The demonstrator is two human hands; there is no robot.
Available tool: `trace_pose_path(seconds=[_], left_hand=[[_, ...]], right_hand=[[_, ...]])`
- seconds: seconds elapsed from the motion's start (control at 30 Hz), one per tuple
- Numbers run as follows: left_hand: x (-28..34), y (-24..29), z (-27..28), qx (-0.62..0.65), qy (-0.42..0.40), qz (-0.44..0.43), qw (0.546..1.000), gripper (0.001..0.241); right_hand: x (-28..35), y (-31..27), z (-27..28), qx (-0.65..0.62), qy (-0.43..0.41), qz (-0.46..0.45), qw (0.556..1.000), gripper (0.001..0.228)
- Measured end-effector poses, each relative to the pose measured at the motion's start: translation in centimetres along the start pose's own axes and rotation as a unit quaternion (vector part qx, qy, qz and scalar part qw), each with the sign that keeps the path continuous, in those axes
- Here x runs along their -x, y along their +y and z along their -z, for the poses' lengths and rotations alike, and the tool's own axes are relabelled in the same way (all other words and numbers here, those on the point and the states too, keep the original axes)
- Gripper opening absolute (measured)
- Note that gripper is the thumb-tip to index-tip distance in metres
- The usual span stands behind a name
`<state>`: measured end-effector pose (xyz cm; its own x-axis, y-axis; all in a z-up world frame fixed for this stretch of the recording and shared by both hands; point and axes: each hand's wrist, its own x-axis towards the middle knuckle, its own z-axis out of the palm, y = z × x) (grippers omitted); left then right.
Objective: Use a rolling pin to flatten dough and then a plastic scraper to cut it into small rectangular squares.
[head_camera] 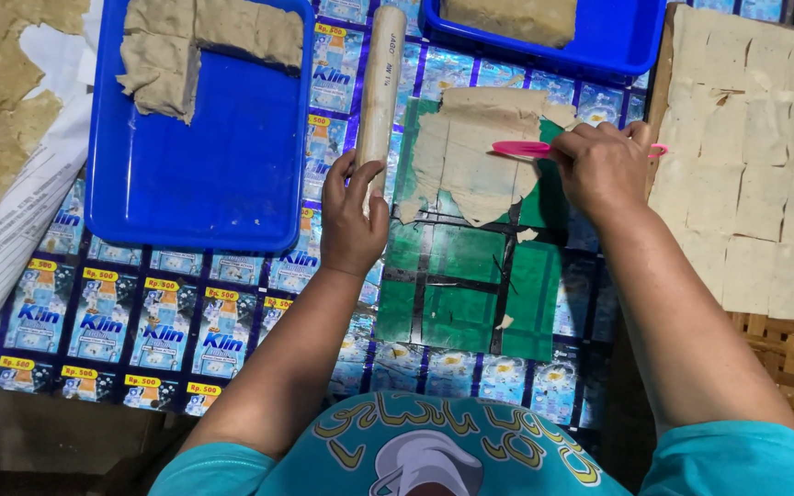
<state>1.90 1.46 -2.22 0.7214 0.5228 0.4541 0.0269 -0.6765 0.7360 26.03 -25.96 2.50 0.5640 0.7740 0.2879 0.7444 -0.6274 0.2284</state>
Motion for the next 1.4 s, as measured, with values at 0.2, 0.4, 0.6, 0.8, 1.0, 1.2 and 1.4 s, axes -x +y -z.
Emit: trace_pose_path(seconds=[0.2, 0.4, 0.6, 0.8, 1.0, 1.2, 1.4], left_hand=[[0.0, 0.1, 0.1, 0.001, 0.002, 0.005, 1.0, 0.039], [-0.1, 0.3, 0.3, 0.0, 0.001, 0.01, 1.0, 0.039], [-0.2, 0.4, 0.4, -0.004, 0.001, 0.008, 1.0, 0.038], [-0.1, 0.5, 0.4, 0.001, -0.001, 0.008, 1.0, 0.039], [0.1, -0.1, 0.1, -0.008, -0.002, 0.003, 1.0, 0.038], [0.0, 0.4, 0.2, 0.002, 0.002, 0.002, 1.0, 0.039], [0.2, -0.3, -0.3, -0.013, 0.011, -0.007, 1.0, 0.039]], right_hand=[[-1.7, -1.8, -0.8, -0.043, 0.005, 0.016, 0.999, 0.013], [-3.6, -4.8, -0.4, -0.064, 0.031, 0.023, 0.997, 0.013], [-4.4, -6.0, -0.8, -0.086, 0.035, 0.031, 0.995, 0.012], [-0.3, -3.2, 2.8, -0.032, -0.009, -0.004, 0.999, 0.009], [4.7, -1.2, 4.6, -0.024, -0.049, -0.026, 0.998, 0.008], [6.0, -0.9, 4.7, -0.001, -0.042, -0.016, 0.999, 0.011], [6.2, -0.6, 4.0, -0.006, -0.034, -0.003, 0.999, 0.013]])
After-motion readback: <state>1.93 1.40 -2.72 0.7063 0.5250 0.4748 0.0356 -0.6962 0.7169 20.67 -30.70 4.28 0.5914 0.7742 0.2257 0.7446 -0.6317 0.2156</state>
